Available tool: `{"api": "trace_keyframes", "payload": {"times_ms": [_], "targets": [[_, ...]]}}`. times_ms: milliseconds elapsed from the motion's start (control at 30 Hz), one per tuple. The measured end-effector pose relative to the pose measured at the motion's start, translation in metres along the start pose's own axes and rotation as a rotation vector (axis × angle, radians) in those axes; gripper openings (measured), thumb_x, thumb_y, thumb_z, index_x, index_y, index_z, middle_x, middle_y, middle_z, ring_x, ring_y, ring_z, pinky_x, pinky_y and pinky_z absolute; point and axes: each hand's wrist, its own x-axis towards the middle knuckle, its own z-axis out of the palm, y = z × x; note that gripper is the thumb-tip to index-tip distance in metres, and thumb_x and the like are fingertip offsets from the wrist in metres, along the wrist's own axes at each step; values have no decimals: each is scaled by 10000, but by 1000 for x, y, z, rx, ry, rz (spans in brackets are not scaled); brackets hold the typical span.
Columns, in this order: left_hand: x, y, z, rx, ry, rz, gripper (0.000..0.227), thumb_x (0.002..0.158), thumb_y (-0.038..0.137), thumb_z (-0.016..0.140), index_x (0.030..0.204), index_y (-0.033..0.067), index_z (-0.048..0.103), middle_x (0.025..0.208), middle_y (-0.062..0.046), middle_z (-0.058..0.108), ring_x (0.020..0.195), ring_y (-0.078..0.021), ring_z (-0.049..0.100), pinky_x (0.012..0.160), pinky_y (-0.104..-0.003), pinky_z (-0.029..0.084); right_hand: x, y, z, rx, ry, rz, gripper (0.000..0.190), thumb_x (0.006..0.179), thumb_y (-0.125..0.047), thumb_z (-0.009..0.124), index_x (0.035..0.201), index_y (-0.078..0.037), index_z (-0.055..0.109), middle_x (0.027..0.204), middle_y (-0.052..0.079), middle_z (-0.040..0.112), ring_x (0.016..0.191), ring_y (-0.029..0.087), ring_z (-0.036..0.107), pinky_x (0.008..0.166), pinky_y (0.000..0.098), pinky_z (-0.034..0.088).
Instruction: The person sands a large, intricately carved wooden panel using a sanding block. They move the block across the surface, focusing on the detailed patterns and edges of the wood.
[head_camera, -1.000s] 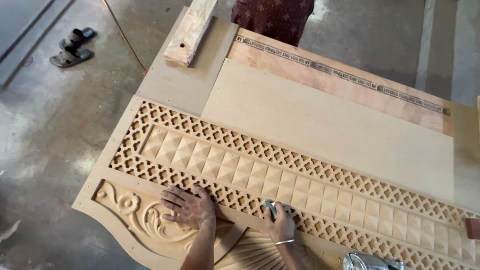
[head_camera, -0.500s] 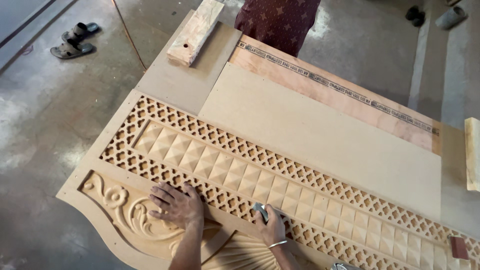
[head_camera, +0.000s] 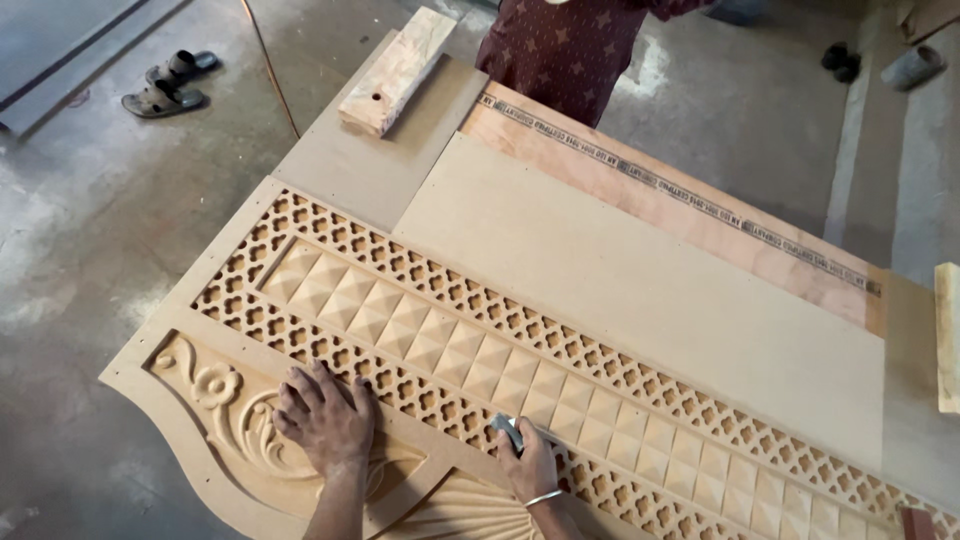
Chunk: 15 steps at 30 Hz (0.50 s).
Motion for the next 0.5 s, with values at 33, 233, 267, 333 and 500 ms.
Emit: {"api": "trace_keyframes", "payload": {"times_ms": [33,233,267,333,500], "targets": [[2,1,-1,-12,-4,-6,772,995,639,352,1611,175,360,1670,-153,309,1520,-378,255,1224,-581,121,3,-1,-1,50,4,-52,212,940,-267,662,1004,-65,670,689,103,704,624,199,700,603,341,537],[2,3,-5,-46,17,-25,756,980,619,375,1599,185,381,1654,-150,337,1516,-366,265,1222,-585,142,22,3,-13,413,-224,201,208,996,-202,604,1068,-8,624,670,70,675,434,114,538,413,258,406],[2,3,-6,-35,19,-24,749,974,619,379,1589,192,388,1652,-151,339,1512,-368,264,1215,-584,146,23,4,-15,439,-248,236,212,1001,-199,592,1074,-2,617,676,75,690,425,113,548,403,251,410],[2,4,-7,-13,10,-30,749,975,618,391,1591,192,397,1649,-142,349,1514,-357,273,1226,-581,150,25,7,-17,472,-266,209,221,986,-194,596,1103,-7,613,685,76,689,439,119,571,407,257,422],[3,5,-9,14,24,-36,742,972,604,418,1589,191,412,1656,-132,364,1521,-345,286,1238,-571,166,24,14,-14,527,-309,182,290,967,-185,611,1204,-19,635,736,53,721,510,107,615,436,246,445]]}}
